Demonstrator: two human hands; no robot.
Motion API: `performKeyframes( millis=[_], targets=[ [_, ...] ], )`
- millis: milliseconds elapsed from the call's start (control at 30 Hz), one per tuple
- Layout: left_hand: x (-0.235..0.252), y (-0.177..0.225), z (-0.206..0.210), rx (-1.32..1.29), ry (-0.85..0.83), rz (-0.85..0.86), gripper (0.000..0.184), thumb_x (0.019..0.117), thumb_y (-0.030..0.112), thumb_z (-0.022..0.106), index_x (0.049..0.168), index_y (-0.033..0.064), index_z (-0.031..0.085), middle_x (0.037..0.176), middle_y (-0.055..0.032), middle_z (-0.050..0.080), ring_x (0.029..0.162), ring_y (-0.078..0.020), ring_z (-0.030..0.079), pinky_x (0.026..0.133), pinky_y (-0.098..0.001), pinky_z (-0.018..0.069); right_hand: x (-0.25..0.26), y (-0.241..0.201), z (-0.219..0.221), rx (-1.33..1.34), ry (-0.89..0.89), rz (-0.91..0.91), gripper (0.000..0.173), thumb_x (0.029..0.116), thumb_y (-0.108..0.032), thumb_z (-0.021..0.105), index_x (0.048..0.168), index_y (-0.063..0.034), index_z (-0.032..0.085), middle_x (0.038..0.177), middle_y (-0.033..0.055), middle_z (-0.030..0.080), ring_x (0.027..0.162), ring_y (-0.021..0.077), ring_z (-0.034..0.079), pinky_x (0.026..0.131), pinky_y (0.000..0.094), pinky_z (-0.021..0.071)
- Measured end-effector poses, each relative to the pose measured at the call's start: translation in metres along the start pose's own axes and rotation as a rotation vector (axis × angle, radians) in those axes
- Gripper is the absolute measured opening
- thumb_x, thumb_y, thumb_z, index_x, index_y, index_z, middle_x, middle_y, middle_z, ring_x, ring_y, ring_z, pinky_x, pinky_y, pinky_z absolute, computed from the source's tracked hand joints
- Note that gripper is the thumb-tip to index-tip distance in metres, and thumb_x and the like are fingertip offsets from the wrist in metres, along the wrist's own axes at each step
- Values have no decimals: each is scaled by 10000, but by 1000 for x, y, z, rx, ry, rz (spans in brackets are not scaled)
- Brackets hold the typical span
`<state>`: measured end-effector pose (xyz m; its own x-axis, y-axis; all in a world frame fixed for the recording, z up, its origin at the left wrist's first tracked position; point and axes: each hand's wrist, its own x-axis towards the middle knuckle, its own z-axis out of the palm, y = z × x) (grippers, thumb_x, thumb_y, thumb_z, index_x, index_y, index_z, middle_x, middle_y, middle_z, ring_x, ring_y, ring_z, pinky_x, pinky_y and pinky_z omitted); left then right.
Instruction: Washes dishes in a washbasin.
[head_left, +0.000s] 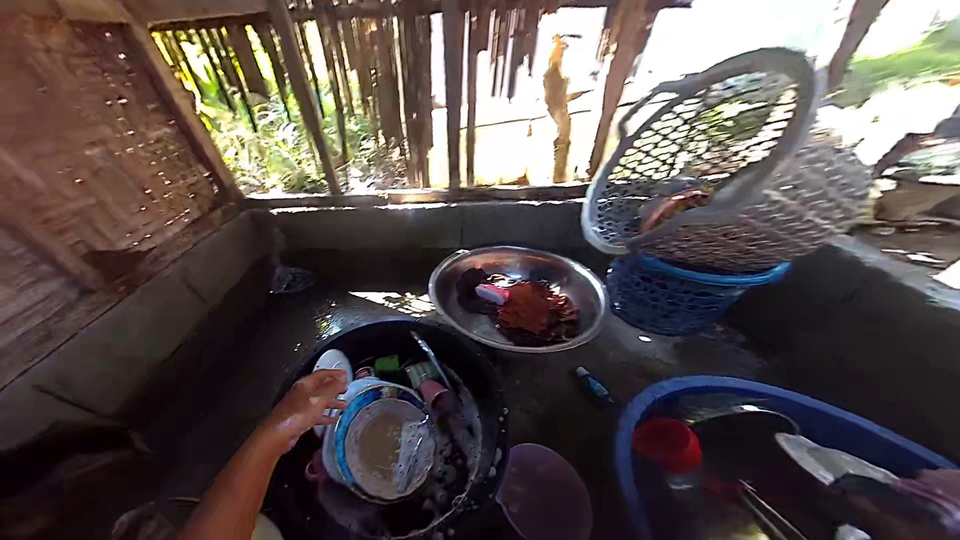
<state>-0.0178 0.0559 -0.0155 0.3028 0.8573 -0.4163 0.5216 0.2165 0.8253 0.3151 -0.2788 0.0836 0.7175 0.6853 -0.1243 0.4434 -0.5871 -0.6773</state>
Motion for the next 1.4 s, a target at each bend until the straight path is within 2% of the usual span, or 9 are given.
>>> performKeyframes(
  millis=[33,100,233,500,667,867,1133,1267,1400],
  targets=[
    [10,-9,-3,59,-16,-28,401,1109,251,439,1438,28,492,1347,-232,584,1163,-334,620,945,-486,507,15,15,0,29,-65,-82,314,970,-52,543,1094,236,569,995,235,670,869,61,604,812,133,445],
    [30,-42,-6,147,-57,-114,448,1099,275,468,1450,-4,473,1374,-272,552,1179,-378,612,975,-511,506,71,76,10,-19,-256,-244,504,1005,-163,603,1333,204,498,1285,344,605,1189,273,627,1052,346,475],
    [61,-127,13,96,-74,-309,507,1087,312,495,1453,-37,455,1337,-298,566,1126,-391,644,957,-503,533,145,92,120,99,-438,-256,424,911,-124,722,1300,16,627,1233,165,680,1111,214,664,979,409,542],
    [98,-248,75,-153,-31,-577,500,1107,285,452,1438,-89,428,1330,-314,568,1105,-378,665,933,-487,554,203,4,292,-519,-1166,-499,353,1025,-139,583,1344,7,619,1338,259,617,1275,427,567,1094,602,397],
    [106,-255,100,-325,51,-614,495,1103,281,464,1414,-103,440,1249,-315,611,1046,-363,691,891,-481,574,220,4,379,-846,-1224,-405,366,982,-94,606,1322,42,603,1350,303,586,1276,484,549,1015,679,424],
    [121,-279,135,-367,97,-528,621,1030,214,621,1504,-52,319,1402,-320,511,1185,-430,624,935,-542,563,196,74,443,-930,-904,-231,367,957,-34,580,1317,16,630,1385,268,585,1285,476,548,1026,667,429],
    [112,-235,139,-61,231,-224,395,962,136,662,1274,-100,611,1208,-275,664,1163,-350,646,1052,-485,490,204,54,450,-562,-1410,-280,411,996,-232,645,1254,88,632,1219,330,642,1166,478,610,1008,680,422],
    [105,-189,98,-11,419,-46,205,909,91,640,986,-96,606,872,-193,599,840,-289,589,789,-464,495,230,-6,409,77,-1248,-222,317,986,-162,627,1250,12,617,1078,142,668,939,202,645,871,426,532],
    [82,-164,72,-261,533,-43,364,970,60,589,1303,-74,531,1154,-233,635,1016,-266,647,896,-417,540,187,-72,405,544,-997,-248,416,1044,-268,555,1350,13,555,1145,118,670,968,140,661,867,330,556]
  ],
)
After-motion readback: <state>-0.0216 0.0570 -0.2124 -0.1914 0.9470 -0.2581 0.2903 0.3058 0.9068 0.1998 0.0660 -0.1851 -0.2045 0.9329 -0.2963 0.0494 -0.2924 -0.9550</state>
